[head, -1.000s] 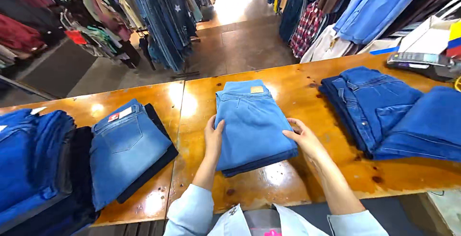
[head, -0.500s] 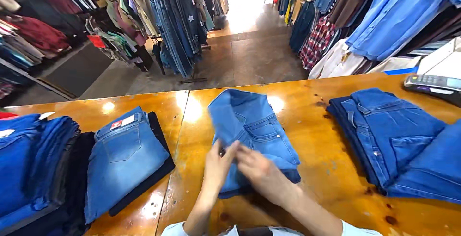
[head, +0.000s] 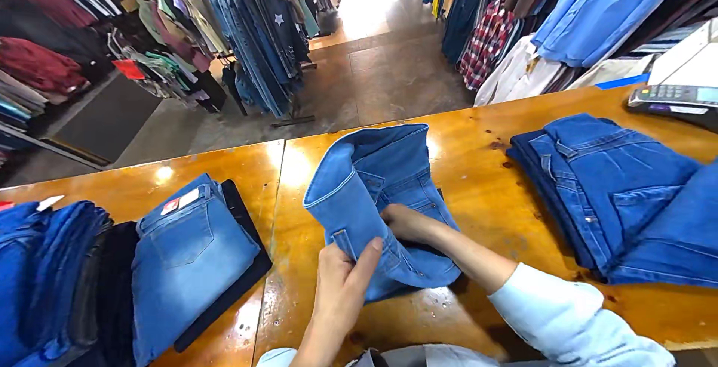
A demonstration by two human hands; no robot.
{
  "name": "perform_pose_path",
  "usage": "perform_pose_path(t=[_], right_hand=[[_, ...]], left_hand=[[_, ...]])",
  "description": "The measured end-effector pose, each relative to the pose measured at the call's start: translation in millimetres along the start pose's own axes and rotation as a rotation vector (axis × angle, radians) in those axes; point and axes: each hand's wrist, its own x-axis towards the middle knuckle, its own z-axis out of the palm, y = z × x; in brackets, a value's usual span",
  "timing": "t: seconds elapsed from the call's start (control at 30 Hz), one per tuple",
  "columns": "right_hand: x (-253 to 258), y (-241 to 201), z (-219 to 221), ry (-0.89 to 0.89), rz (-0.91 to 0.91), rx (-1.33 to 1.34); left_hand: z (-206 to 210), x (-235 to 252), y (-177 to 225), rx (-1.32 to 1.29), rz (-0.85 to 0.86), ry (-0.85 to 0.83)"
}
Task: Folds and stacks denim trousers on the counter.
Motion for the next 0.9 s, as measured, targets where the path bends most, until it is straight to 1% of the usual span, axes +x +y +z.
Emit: perform_pose_path(t=[0.03, 0.1, 0.17, 0.23, 0.33, 0.4, 0.5, 0.53, 0.57, 0.6, 0.67, 0.77, 0.9], right_hand=[[-2, 1, -10, 0.055, 0.021, 0.034], [-9, 10, -37, 0.233, 0.022, 0.177], [-17, 17, -60, 0.322, 0.023, 0.277], [-22, 20, -71, 0.316, 0.029, 0.306], [-27, 22, -75, 0.300, 0.003, 0.288], [-32, 24, -70, 0.410, -0.100, 0.223], [-42, 31, -60, 0.657, -0.387, 0.026], [-45, 34, -59, 0.701, -0.444, -0.017], [-50, 36, -58, 0.728, -0.461, -0.032], [-55, 37, -56, 0.739, -0.439, 0.003], [-66, 36, -49, 0.708, -0.352, 0.158], [-77, 40, -45, 0.595, -0.206, 0.409], [-100, 51, -45, 0.452, 0.007, 0.578]], left_hand=[[-3, -1, -2, -0.003, 0.006, 0.005], [-8, -2, -6, -0.006, 0.016, 0.019], [-12, -3, -11, -0.016, 0.004, 0.031], [-14, -3, -13, -0.026, -0.010, 0.036], [-12, -2, -15, -0.032, -0.031, 0.025], [-13, -2, -16, -0.032, -0.042, 0.021], [-14, -3, -18, -0.020, -0.048, 0.024], [-14, -2, -19, -0.014, -0.044, 0.027], [-13, -2, -20, -0.006, -0.046, 0.028], [-13, -1, -20, -0.007, -0.056, 0.027], [-12, -1, -20, -0.010, -0.078, 0.028], [-12, 2, -22, -0.012, -0.096, 0.038], [-10, 6, -23, -0.002, -0.153, 0.057]])
